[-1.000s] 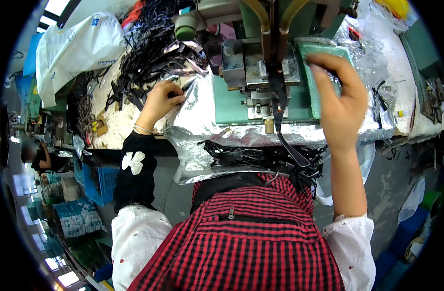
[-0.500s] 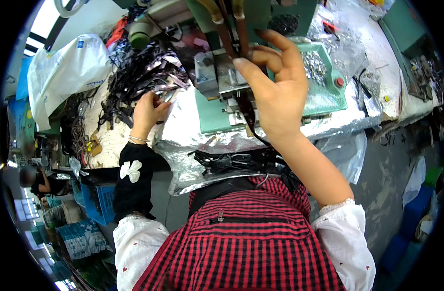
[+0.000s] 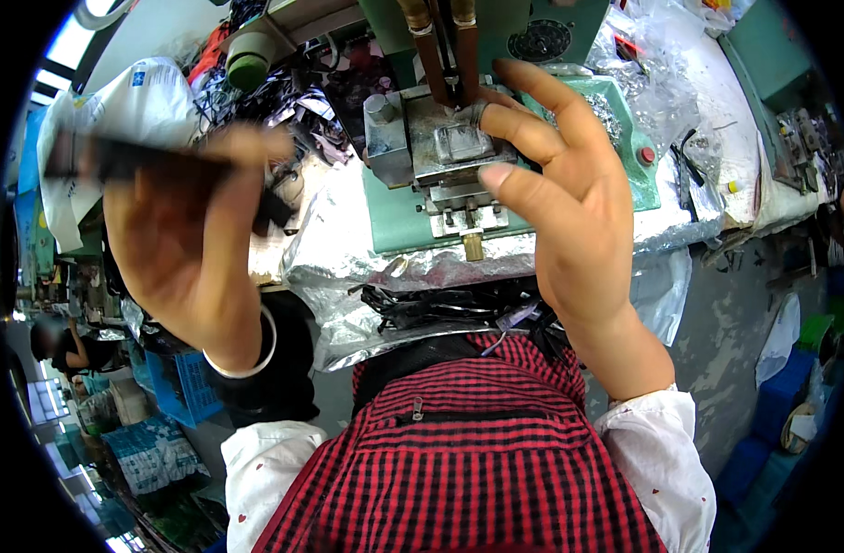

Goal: The person repeatedly picks dark shoelaces and small metal aglets from a tray, inserts the aglets into the lace ends, and uses a press machine to crimp them. The finished laces are placed into a white sack on the floor.

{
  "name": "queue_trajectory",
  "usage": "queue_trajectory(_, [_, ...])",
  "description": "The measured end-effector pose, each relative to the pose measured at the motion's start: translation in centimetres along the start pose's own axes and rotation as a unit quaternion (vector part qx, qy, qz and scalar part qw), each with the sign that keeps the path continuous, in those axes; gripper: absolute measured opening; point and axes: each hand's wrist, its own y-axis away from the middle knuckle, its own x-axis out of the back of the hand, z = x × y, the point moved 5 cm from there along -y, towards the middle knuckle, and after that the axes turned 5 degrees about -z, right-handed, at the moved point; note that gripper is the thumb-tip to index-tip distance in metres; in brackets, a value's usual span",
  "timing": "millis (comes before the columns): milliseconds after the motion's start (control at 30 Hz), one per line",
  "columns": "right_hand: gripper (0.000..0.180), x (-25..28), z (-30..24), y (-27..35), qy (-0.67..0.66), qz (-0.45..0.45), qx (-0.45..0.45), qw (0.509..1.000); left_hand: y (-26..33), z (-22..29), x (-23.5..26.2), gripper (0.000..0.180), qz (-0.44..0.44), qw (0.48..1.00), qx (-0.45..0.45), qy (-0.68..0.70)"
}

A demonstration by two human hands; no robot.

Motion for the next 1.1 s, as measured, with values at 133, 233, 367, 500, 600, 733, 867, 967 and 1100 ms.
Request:
queue_trajectory(133, [0.082,1.0,-0.7,0.3,-0.072,-0.039,0.012,0.997,-1.8,0.6,-1.9,0.017,-0.032,0.996,0.076,0.037])
queue_trajectory(233, [0.071,2.8,-0.7,-0.5,0.093,-0.13,0.045,0.986,1.8,1.8,-5.5,0.018,-0.177,0.895,0.262,0.314])
queue_trajectory(367, [0.036,9.1,1.0,-1.5,0.331,0.063,0.063,0.939,6.4,-0.1,-11.2,0.037,-0.171,0.638,0.57,0.489])
queue_trajectory(500, [0.032,12.5,4.5,1.0,0.446,0.107,-0.078,0.885,6.8,-1.2,-12.4,0.032,-0.122,0.613,0.6,0.499])
queue_trajectory(600, [0.027,12.8,4.9,1.2,0.547,0.042,-0.056,0.834,6.5,-1.3,-12.4,0.031,-0.139,0.63,0.6,0.473])
queue_trajectory(733, [0.026,14.8,1.8,1.0,0.461,0.21,0.156,0.848,6.3,-0.8,-12.0,0.03,-0.149,0.659,0.565,0.473])
queue_trajectory(867, [0.018,15.7,3.0,0.9,0.548,0.153,0.055,0.82,6.6,-0.9,-12.2,0.03,-0.136,0.646,0.591,0.463])
queue_trajectory(967, [0.013,15.6,5.0,1.6,0.608,0.126,0.001,0.784,6.5,-1.2,-12.5,0.031,-0.147,0.651,0.583,0.463])
queue_trajectory(1100, [0.012,14.1,6.0,1.2,0.679,0.108,0.078,0.722,7.2,-0.6,-11.1,0.033,-0.176,0.655,0.552,0.485])
